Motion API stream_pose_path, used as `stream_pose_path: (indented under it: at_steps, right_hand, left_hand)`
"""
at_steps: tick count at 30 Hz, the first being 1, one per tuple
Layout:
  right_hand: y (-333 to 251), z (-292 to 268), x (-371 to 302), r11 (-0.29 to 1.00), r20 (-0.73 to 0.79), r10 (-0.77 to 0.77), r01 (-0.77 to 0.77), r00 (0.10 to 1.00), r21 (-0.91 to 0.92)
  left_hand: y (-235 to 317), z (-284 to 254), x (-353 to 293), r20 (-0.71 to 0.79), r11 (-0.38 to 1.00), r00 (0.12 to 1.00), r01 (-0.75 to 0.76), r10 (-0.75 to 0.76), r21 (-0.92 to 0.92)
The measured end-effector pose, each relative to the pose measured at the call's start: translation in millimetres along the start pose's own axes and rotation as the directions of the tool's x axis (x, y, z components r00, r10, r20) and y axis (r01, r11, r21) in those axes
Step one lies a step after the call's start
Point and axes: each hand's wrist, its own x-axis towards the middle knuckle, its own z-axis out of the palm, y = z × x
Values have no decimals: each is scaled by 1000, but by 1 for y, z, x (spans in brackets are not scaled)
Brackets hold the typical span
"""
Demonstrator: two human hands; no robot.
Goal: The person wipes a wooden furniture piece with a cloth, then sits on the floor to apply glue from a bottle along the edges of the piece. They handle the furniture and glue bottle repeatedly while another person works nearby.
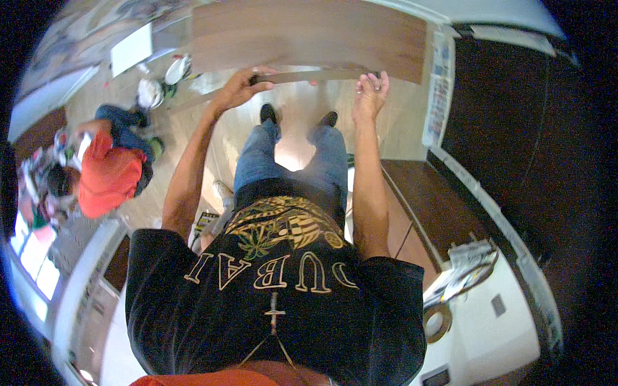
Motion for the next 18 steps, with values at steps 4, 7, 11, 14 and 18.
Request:
stream_pose_path:
  at_steps: [4, 7, 11, 14, 18]
  right_hand:
    - [-16, 11, -30, 937, -69, -268, 244, 961, -250]
    - [4, 18, -16, 878, -84, -345, 289, 935, -382]
    - [87, -18, 58, 903, -123, -338, 285, 933, -320]
    - [146, -29, 116, 932, -123, -292, 254, 948, -260]
    - [234, -61, 158, 953, -54, -189, 169, 981, -253]
  left_hand:
    - [32, -23, 22, 83, 996, 996, 40, -33, -82]
    - [3, -35, 55, 85, 996, 996, -37, 30, 85]
    - [-54, -13, 109, 80, 955, 986, -161, 145, 251]
    - [-127, 6, 153, 56, 929, 980, -198, 190, 313]
    - [-202, 29, 183, 50, 915, 987, -160, 152, 370]
